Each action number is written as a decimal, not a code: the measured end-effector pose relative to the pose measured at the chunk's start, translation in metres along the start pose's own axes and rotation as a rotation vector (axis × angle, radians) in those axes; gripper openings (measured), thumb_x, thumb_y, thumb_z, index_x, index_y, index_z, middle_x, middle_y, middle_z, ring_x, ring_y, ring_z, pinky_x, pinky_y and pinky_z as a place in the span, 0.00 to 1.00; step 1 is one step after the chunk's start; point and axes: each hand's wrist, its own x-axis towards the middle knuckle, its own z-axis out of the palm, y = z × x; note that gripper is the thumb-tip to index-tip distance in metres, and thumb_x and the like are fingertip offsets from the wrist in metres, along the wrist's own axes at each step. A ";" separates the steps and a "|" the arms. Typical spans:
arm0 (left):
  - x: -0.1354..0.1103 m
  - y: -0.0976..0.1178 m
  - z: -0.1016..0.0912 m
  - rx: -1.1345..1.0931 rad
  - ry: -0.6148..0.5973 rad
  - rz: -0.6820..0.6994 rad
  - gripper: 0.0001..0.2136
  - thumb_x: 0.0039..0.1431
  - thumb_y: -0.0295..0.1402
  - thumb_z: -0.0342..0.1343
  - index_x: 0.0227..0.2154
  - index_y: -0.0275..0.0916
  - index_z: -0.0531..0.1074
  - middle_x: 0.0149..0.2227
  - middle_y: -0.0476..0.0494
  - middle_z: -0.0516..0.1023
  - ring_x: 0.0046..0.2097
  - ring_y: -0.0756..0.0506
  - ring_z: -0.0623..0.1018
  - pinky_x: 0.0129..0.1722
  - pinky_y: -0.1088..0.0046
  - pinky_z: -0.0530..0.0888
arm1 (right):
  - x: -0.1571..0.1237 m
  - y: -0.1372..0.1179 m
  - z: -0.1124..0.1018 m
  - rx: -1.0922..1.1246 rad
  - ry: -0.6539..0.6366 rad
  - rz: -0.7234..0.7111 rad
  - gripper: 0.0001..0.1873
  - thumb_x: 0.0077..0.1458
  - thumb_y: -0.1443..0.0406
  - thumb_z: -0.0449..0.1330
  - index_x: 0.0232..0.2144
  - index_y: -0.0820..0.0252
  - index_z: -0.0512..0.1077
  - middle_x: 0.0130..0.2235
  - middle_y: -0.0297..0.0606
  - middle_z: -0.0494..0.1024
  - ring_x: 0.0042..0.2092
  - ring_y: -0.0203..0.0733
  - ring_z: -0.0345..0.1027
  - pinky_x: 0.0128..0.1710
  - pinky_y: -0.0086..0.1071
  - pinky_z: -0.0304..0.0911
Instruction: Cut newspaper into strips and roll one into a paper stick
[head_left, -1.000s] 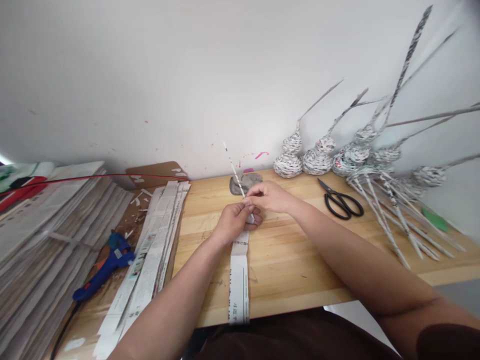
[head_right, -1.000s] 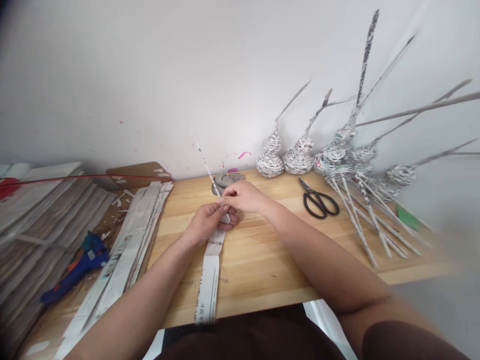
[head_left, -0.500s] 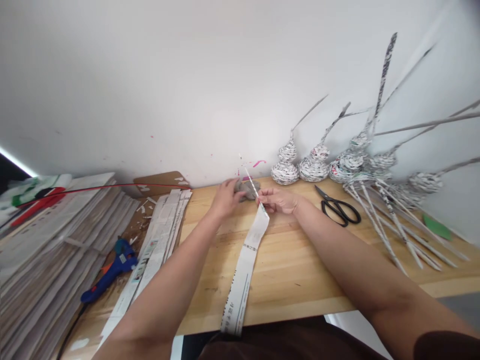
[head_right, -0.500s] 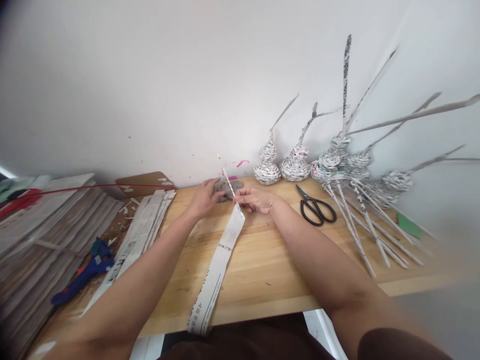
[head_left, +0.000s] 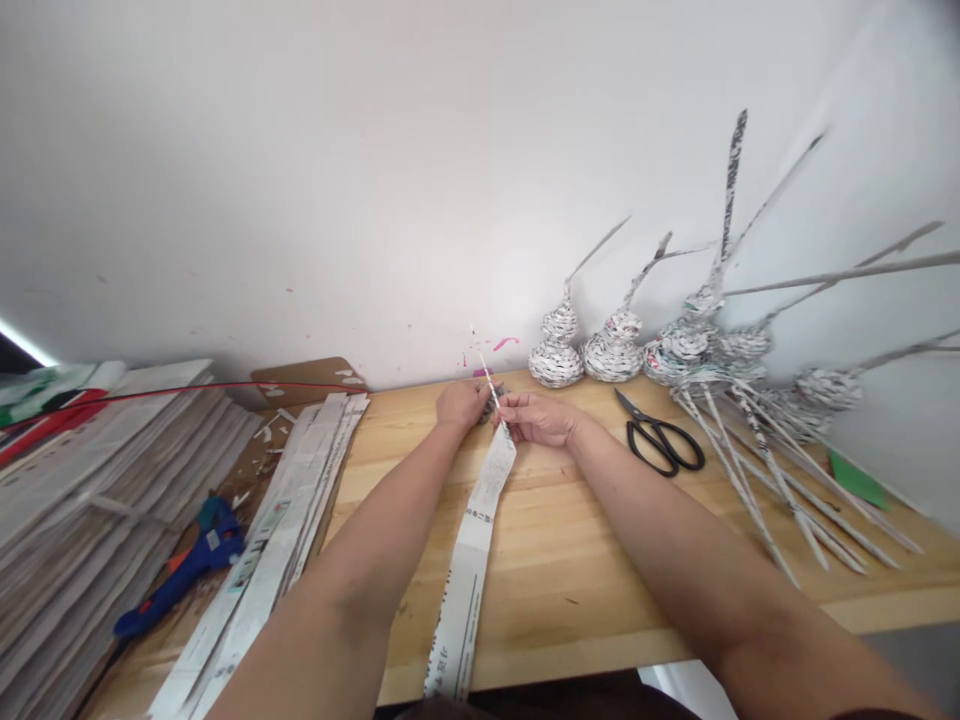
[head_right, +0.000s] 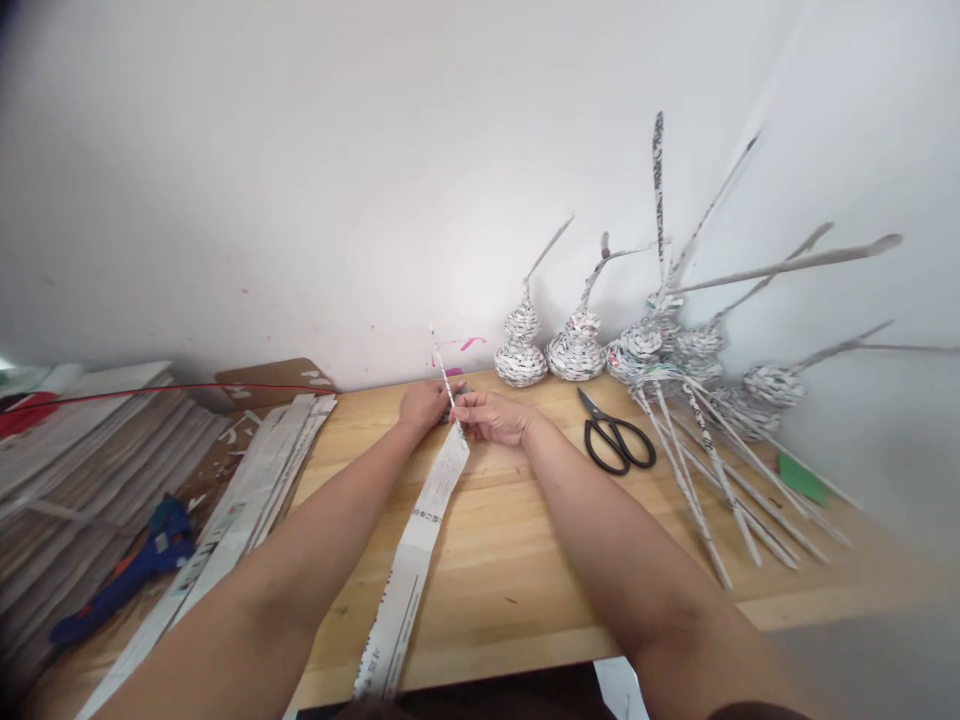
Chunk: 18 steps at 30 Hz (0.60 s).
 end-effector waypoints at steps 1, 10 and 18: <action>-0.002 0.000 0.000 0.002 -0.001 0.006 0.30 0.62 0.55 0.36 0.34 0.40 0.79 0.37 0.34 0.81 0.40 0.37 0.78 0.36 0.66 0.67 | 0.000 0.001 -0.001 0.007 -0.001 -0.002 0.19 0.42 0.54 0.72 0.30 0.62 0.73 0.27 0.32 0.75 0.29 0.33 0.68 0.31 0.28 0.64; -0.057 -0.020 -0.009 -0.009 -0.007 0.285 0.17 0.66 0.40 0.40 0.37 0.39 0.72 0.39 0.38 0.77 0.42 0.41 0.72 0.46 0.65 0.64 | 0.006 0.005 -0.001 0.055 0.030 0.019 0.19 0.42 0.55 0.72 0.30 0.62 0.74 0.33 0.37 0.79 0.36 0.36 0.73 0.38 0.30 0.67; -0.085 -0.035 -0.019 -0.006 -0.018 0.316 0.18 0.67 0.37 0.37 0.33 0.40 0.72 0.33 0.40 0.77 0.38 0.43 0.73 0.43 0.68 0.65 | 0.008 0.006 0.004 0.030 0.056 0.041 0.17 0.40 0.59 0.74 0.28 0.62 0.74 0.34 0.37 0.80 0.37 0.37 0.74 0.40 0.30 0.68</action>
